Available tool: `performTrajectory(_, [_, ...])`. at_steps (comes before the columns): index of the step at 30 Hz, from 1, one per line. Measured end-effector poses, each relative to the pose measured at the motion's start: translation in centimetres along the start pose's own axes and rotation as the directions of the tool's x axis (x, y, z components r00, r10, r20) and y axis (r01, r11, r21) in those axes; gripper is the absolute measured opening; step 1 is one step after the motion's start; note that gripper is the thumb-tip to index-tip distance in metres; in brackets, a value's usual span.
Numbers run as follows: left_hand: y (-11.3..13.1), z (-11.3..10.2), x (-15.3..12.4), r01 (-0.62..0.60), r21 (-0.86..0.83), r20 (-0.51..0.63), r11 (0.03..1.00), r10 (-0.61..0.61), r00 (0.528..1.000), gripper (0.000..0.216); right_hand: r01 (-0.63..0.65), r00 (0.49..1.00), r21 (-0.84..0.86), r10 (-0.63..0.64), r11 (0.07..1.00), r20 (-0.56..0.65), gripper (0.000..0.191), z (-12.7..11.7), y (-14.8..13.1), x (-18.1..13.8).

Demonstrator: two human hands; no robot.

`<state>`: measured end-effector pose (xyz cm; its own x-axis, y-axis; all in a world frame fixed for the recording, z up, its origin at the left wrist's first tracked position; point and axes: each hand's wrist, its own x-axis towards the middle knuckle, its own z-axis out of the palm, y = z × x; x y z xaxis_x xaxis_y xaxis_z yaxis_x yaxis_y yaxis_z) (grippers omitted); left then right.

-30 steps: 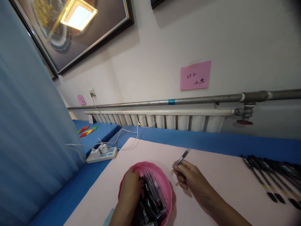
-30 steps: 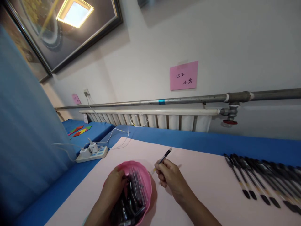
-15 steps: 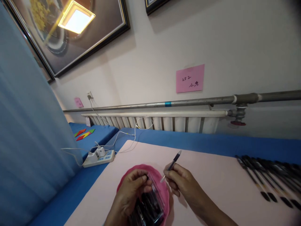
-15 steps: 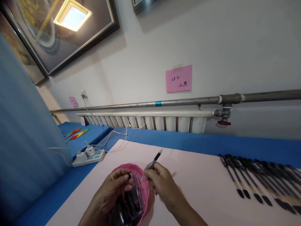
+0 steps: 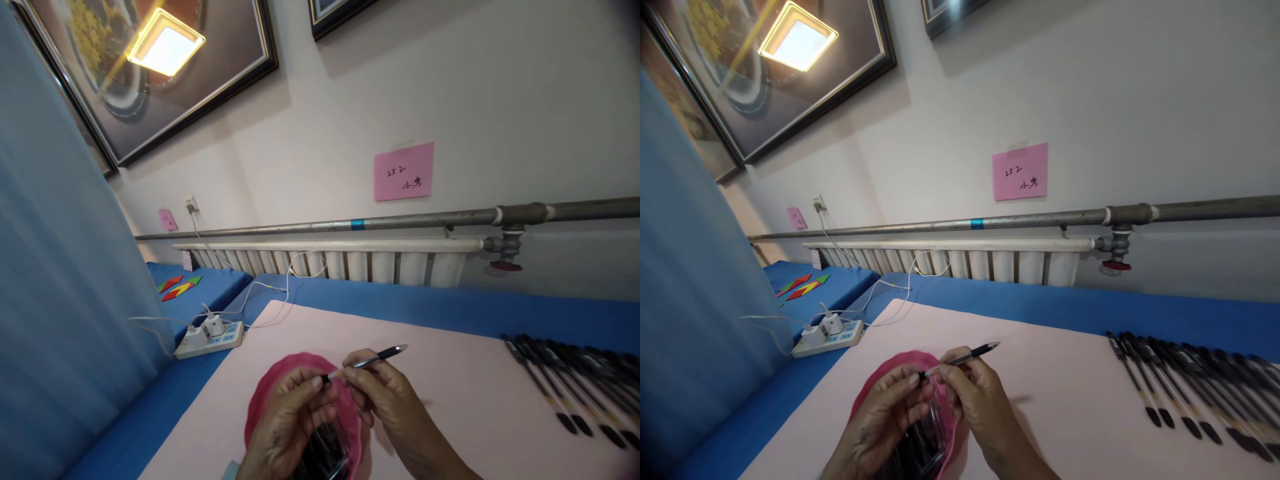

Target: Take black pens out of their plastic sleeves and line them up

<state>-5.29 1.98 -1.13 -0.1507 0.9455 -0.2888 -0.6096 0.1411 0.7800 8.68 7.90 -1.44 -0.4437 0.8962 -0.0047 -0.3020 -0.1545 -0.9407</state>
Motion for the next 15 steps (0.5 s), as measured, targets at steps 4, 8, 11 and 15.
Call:
performTrajectory(4, [-0.2,0.2,-0.1,0.027,-0.016,0.011,1.0,-0.027,1.0,0.013,0.007,1.0,-0.013,-0.007,1.0,0.001,0.016,-0.1,0.1,0.0])
performTrajectory(8, [-0.3,0.3,0.0,0.013,0.003,-0.001,1.0,-0.013,1.0,0.013,0.034,0.999,-0.018,-0.033,0.999,0.009,0.017,-0.2,0.5,0.2])
performTrajectory(11, [-0.5,0.3,0.1,-0.059,0.064,-0.022,0.996,0.06,0.998,0.015,0.028,1.0,-0.011,-0.028,1.0,0.001,0.019,-0.3,0.8,0.4])
performTrajectory(15, [-0.7,0.5,0.2,-0.227,0.228,-0.041,0.947,0.242,0.969,0.016,-0.021,1.0,0.033,0.022,0.999,-0.02,0.021,-0.4,1.2,0.5])
